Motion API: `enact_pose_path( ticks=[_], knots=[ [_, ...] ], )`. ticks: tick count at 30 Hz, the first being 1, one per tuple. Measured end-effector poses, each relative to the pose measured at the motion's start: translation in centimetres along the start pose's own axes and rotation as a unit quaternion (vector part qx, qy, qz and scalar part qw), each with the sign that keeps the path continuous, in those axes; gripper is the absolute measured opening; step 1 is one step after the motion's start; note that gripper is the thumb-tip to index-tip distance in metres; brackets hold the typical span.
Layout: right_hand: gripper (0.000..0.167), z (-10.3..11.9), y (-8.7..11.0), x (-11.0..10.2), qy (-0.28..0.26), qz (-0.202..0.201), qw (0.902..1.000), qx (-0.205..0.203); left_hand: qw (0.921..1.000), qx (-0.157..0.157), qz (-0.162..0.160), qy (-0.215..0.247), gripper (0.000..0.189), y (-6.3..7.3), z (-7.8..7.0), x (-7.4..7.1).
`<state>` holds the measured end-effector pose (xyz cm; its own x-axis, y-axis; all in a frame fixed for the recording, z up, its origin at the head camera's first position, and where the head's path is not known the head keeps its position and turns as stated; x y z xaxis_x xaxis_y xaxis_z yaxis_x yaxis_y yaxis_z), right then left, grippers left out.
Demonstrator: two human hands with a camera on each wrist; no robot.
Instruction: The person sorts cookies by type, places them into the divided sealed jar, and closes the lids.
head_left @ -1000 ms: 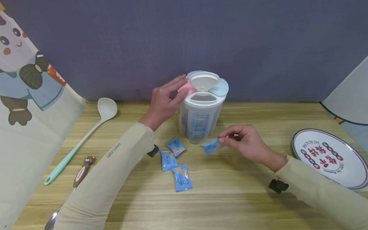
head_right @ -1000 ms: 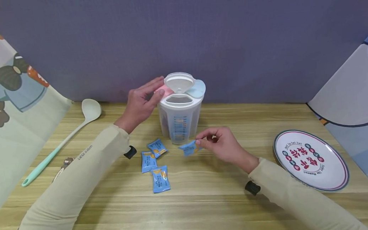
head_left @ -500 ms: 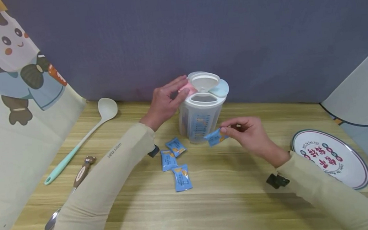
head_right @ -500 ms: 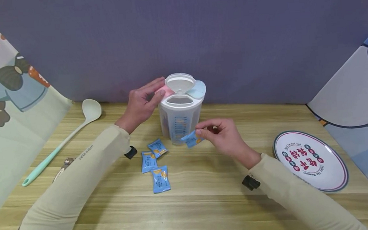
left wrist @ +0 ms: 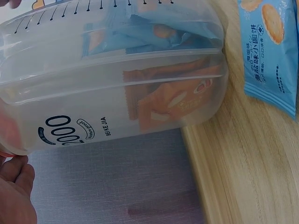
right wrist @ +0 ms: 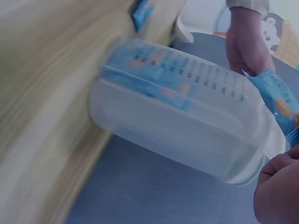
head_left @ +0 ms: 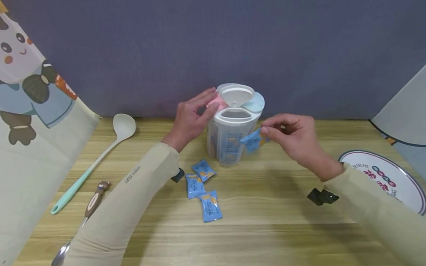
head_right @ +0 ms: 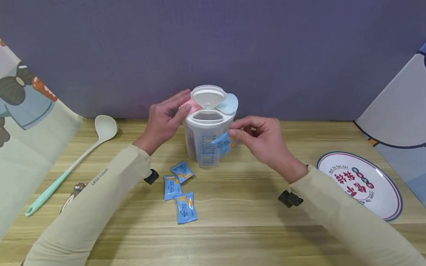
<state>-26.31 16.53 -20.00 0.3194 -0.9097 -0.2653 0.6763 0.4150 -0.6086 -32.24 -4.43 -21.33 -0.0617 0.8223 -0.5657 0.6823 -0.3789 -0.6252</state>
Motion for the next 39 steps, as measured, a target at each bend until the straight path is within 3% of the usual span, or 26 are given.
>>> enact_pose_path(
  ticks=[9,15,21,29,39],
  knots=[
    [0.010,1.9,-2.3,-1.6,0.014,-0.057,0.9979,-0.025,1.0000,0.000,-0.005,0.004,0.037,0.1,0.2,-0.4],
    [0.011,2.6,-3.7,-1.9,-0.006,-0.068,0.9974,-0.021,1.0000,0.004,-0.002,-0.001,0.037,0.1,0.2,-0.4],
    [0.011,2.1,-4.9,-2.0,-0.047,-0.081,0.9956,-0.005,1.0000,0.001,0.001,-0.003,0.037,0.1,0.3,-0.2],
    [0.011,1.6,-5.7,-2.4,-0.056,-0.098,0.9936,-0.009,1.0000,0.002,0.004,-0.003,0.037,0.0,0.1,0.0],
    [0.010,0.5,-5.9,-2.1,-0.011,-0.100,0.9949,0.002,0.9997,0.019,-0.015,-0.008,0.035,-0.1,-0.3,-0.3]
  ],
)
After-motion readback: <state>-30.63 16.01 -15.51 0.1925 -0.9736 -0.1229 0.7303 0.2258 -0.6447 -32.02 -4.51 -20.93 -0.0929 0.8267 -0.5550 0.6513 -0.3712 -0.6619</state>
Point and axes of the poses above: each hand's wrist, its own y-axis away from the middle knuckle, its own x-axis out of the palm, z = x × y, the point moved 10 cm from there along -y, towards the middle knuckle, and after that the axes turned 8 degrees about z, right-handed, at the moved point
